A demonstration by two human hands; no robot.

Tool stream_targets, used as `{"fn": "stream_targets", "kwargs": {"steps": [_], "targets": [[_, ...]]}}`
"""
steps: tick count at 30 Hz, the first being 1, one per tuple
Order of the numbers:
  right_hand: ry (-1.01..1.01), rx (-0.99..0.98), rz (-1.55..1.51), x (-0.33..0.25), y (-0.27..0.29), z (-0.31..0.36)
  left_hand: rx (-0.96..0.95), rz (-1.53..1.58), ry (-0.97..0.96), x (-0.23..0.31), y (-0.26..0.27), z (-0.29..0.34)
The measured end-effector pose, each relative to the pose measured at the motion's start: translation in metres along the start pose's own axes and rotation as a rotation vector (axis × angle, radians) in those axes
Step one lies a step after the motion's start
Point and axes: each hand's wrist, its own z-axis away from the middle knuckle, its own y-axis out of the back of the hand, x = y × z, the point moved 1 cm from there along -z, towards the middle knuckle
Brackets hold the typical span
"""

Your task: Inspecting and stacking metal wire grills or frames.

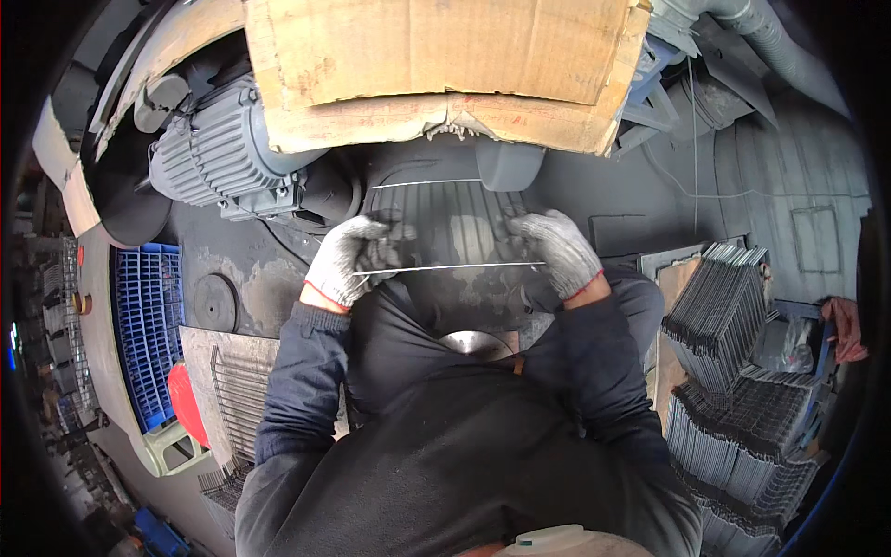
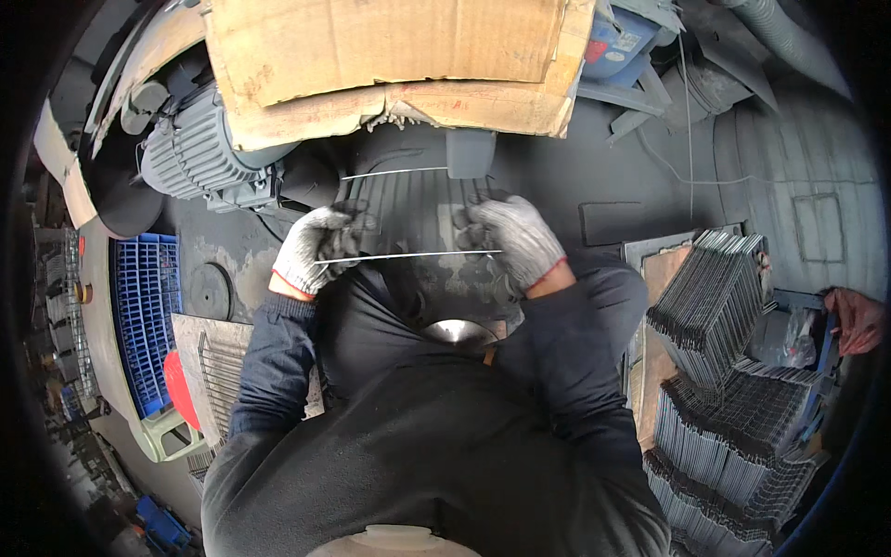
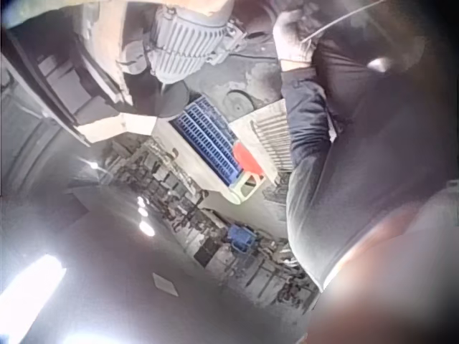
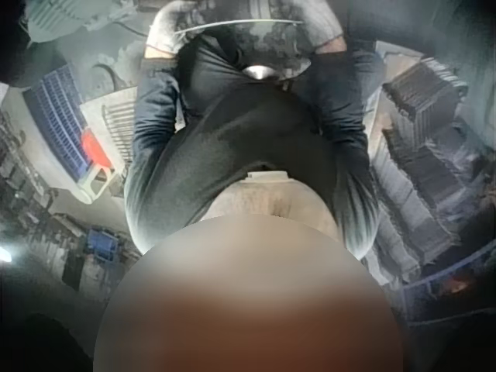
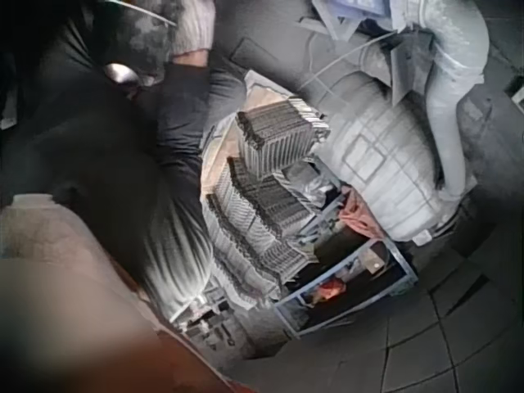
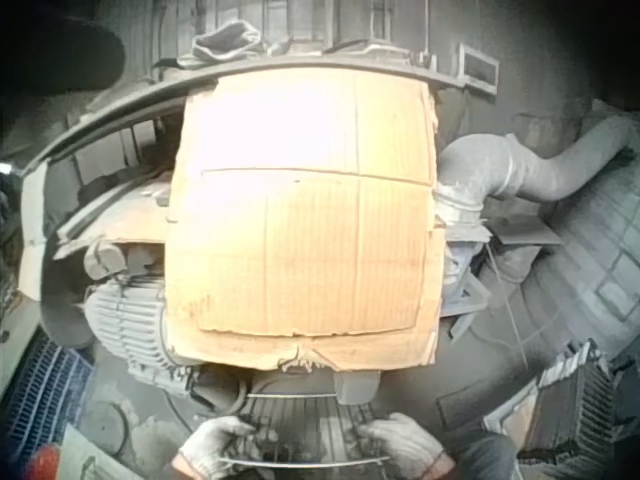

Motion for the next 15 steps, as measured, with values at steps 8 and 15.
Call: {"fn": "stream_targets", "kwargs": {"steps": [8, 15], "targets": [[-0.821, 0.407, -0.663, 0.010, 0.117, 0.151, -0.370, -0.228, 0.187, -0.115, -0.125, -0.023], [-0.946, 0.747, -0.848, -0.075, 0.111, 0.195, -0.467, -0.373, 0.066, -0.149, -0.113, 0.019]]}}
